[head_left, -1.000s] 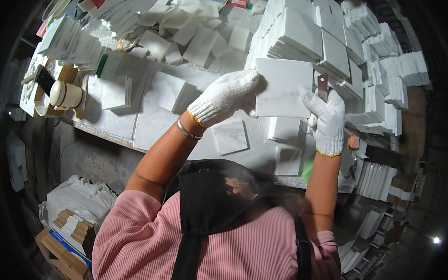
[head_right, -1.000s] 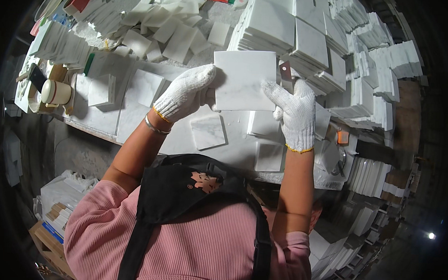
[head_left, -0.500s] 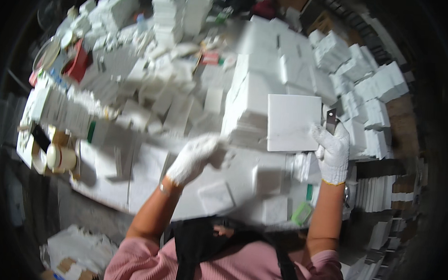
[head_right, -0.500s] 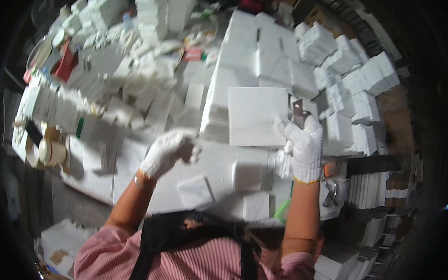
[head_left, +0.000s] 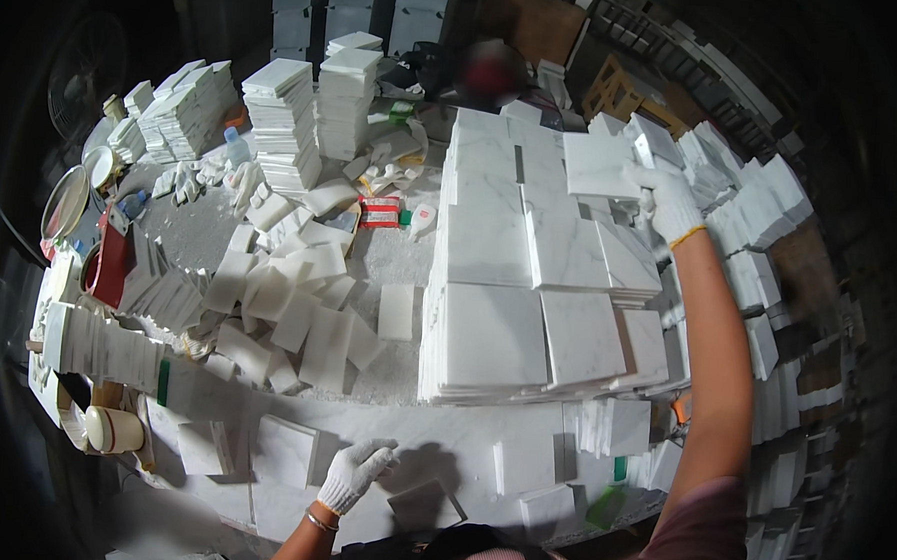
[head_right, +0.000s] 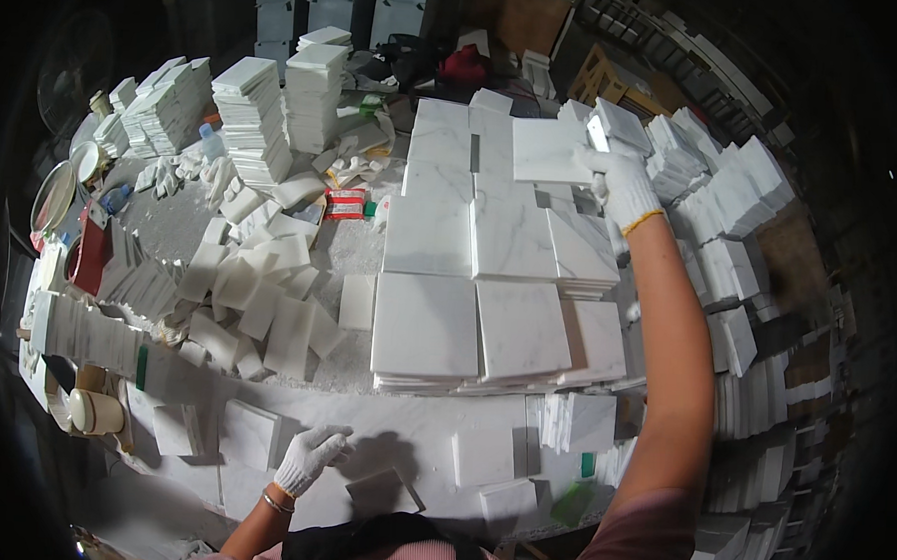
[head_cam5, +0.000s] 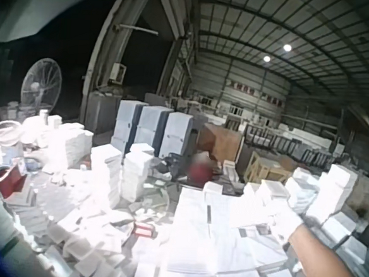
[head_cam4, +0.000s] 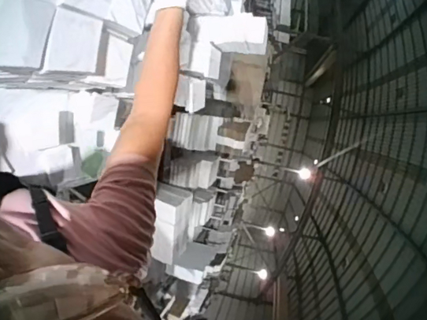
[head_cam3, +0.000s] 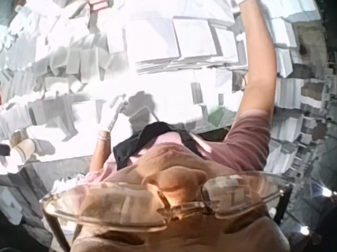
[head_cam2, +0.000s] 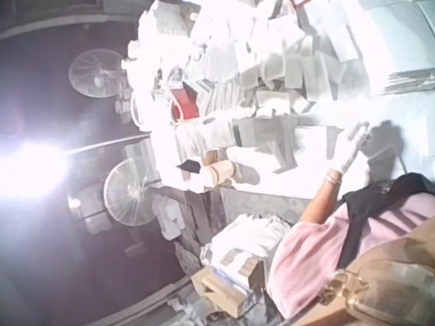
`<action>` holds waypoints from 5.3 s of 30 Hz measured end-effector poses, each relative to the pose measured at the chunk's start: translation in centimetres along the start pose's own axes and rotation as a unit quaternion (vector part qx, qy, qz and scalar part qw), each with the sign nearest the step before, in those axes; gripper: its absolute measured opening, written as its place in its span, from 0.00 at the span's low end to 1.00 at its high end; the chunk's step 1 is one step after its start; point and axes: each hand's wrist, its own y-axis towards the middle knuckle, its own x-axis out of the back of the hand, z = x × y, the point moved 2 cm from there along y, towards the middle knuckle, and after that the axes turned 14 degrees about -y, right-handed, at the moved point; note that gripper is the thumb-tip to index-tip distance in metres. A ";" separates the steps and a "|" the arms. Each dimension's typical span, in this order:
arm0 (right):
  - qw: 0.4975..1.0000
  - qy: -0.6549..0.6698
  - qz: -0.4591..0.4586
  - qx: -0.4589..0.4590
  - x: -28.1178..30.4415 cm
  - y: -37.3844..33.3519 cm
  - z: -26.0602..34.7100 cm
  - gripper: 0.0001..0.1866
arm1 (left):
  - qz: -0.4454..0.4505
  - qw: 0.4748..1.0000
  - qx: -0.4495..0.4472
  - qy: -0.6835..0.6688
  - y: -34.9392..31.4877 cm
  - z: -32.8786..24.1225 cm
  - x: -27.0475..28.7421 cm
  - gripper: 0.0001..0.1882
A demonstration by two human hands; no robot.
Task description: The person repeatedly picks up white rectangular tiles, rubs their edges with a small abrasive block, and stacks them on a table. The person also moves between stacks and handles tiles one at a time.
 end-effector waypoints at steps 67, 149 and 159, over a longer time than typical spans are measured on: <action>0.940 0.122 0.273 -0.163 -11.9 -45.0 -8.8 0.14 | 0.137 0.728 -0.297 0.602 -7.0 4.7 -4.7 0.51; 0.985 0.006 0.173 -0.024 -15.0 -46.2 -5.4 0.14 | 0.220 0.942 0.001 -0.254 -11.4 0.0 -4.9 0.20; 0.969 0.202 0.084 -0.116 -14.8 -49.4 -10.8 0.15 | 0.190 0.957 0.044 -0.214 -10.9 0.7 -4.4 0.21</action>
